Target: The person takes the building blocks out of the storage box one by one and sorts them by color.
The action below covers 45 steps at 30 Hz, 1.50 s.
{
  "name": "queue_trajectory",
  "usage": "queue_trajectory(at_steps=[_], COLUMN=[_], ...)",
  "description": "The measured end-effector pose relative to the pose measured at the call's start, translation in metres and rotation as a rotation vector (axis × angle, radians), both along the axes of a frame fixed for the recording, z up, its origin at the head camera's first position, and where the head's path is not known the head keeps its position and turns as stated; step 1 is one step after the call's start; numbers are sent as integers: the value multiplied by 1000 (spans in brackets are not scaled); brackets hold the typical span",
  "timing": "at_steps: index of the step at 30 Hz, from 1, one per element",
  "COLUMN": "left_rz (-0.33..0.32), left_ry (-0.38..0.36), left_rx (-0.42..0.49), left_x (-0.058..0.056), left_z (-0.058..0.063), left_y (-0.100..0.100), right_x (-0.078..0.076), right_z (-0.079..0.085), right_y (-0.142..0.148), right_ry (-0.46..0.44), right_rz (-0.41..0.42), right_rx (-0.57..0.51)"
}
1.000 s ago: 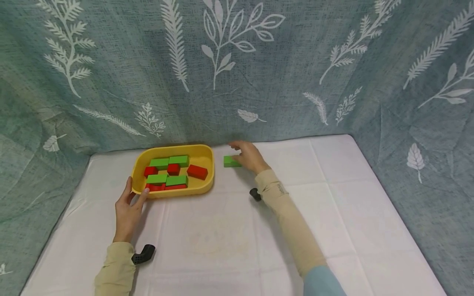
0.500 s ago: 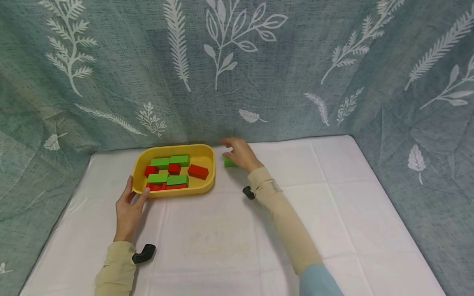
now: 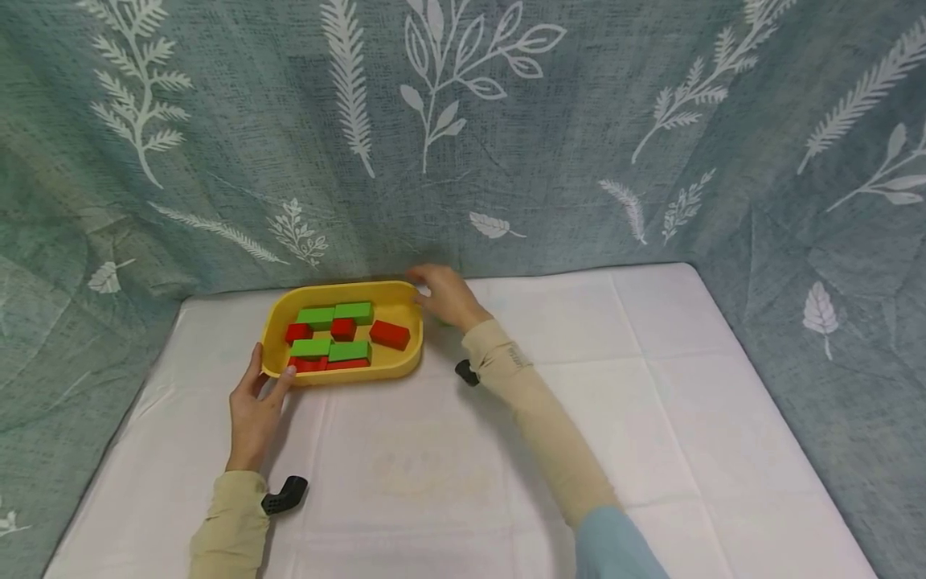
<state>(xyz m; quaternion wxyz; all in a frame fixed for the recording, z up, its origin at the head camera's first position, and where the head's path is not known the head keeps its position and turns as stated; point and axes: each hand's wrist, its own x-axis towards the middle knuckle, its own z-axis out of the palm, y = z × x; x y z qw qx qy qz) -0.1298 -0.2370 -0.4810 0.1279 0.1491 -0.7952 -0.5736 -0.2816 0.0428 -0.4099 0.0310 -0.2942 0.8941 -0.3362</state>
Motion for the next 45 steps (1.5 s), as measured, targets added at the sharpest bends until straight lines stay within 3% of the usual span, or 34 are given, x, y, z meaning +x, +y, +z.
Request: queue_trajectory(at_steps=[7, 16, 29, 34, 40, 45], left_rz=[3, -13, -7, -14, -18, -6], left_ry=[0, 34, 34, 35, 34, 38], left_rx=[-2, 20, 24, 32, 36, 24], left_x=[0, 0, 1, 0, 1, 1], left_z=[-2, -1, -1, -2, -3, -2], left_y=[-1, -1, -4, -4, -3, -4], right_x=[2, 3, -3, -3, -2, -1], right_z=[-4, -12, -18, -21, -29, -36], right_y=[-24, -47, -67, -79, -91, -99], right_ry=[22, -14, -54, -44, 9, 62], right_rz=[2, 80, 34, 19, -18, -62], right_rx=[58, 64, 120, 195, 310, 317])
